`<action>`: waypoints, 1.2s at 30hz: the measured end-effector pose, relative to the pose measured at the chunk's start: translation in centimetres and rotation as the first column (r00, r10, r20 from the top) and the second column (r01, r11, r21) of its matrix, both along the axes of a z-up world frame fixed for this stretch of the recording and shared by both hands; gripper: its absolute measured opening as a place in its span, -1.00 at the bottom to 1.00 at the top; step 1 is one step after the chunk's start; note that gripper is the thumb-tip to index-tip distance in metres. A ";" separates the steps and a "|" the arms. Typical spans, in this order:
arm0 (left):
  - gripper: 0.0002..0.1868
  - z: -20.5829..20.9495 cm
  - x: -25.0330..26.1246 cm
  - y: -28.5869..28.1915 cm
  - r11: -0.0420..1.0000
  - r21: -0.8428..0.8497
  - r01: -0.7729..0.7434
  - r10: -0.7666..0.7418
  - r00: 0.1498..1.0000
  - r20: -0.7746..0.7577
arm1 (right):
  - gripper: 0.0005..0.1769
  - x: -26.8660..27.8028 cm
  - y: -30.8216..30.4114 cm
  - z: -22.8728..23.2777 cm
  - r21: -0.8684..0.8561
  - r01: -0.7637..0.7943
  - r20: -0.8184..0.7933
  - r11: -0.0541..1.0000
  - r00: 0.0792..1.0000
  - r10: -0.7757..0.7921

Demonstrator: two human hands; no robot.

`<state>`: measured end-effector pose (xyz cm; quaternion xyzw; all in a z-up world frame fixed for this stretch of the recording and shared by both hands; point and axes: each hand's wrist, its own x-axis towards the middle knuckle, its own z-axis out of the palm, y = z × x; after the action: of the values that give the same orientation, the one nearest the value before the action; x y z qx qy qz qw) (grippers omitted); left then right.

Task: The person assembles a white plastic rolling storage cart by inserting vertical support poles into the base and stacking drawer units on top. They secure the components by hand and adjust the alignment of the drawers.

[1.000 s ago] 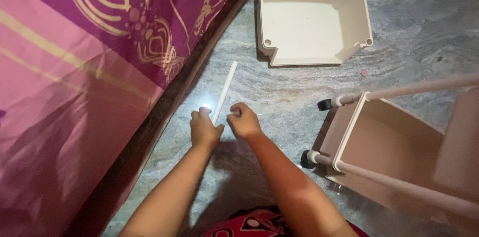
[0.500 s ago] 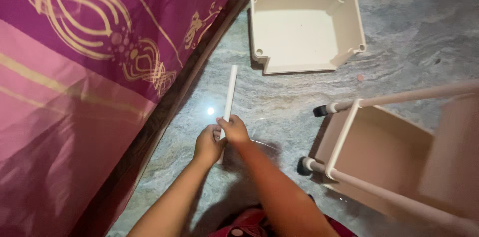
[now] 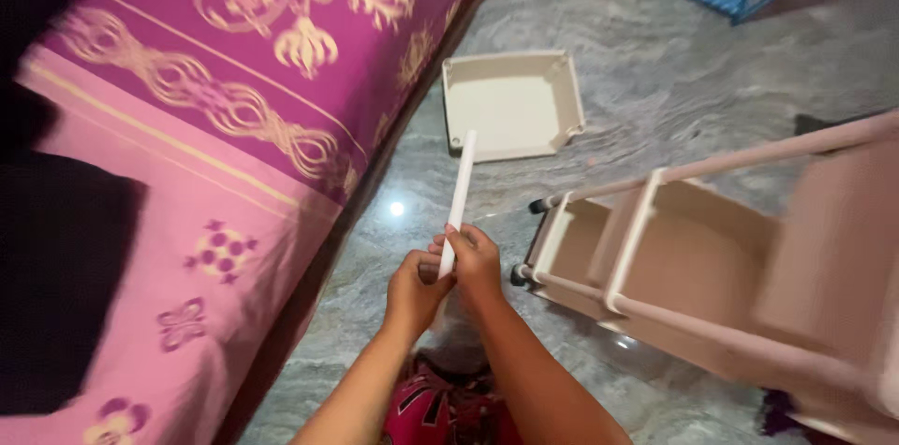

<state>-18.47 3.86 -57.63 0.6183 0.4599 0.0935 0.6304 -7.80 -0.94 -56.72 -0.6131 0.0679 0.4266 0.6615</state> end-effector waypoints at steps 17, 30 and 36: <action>-0.66 35.7 -2.4 -2.2 0.979 -0.180 0.099 -0.067 0.982 0.177 | -0.70 0.4 -6.2 36.7 -0.003 -0.129 0.306 0.992 0.944 0.123; -0.66 54.8 0.0 -4.3 0.894 -0.007 0.448 -0.422 0.847 0.323 | -0.72 2.1 -9.2 56.6 0.169 -0.077 0.476 0.983 0.879 -0.013; -0.67 59.0 3.9 -6.1 0.816 0.157 0.556 -0.573 0.741 0.350 | -0.74 4.9 -12.3 60.6 0.252 -0.041 0.539 0.967 0.836 -0.105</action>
<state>-14.55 -2.23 1.33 0.7111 0.1173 0.0263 0.6928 -2.91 -13.28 3.83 -0.6184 -0.1688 0.2273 0.7331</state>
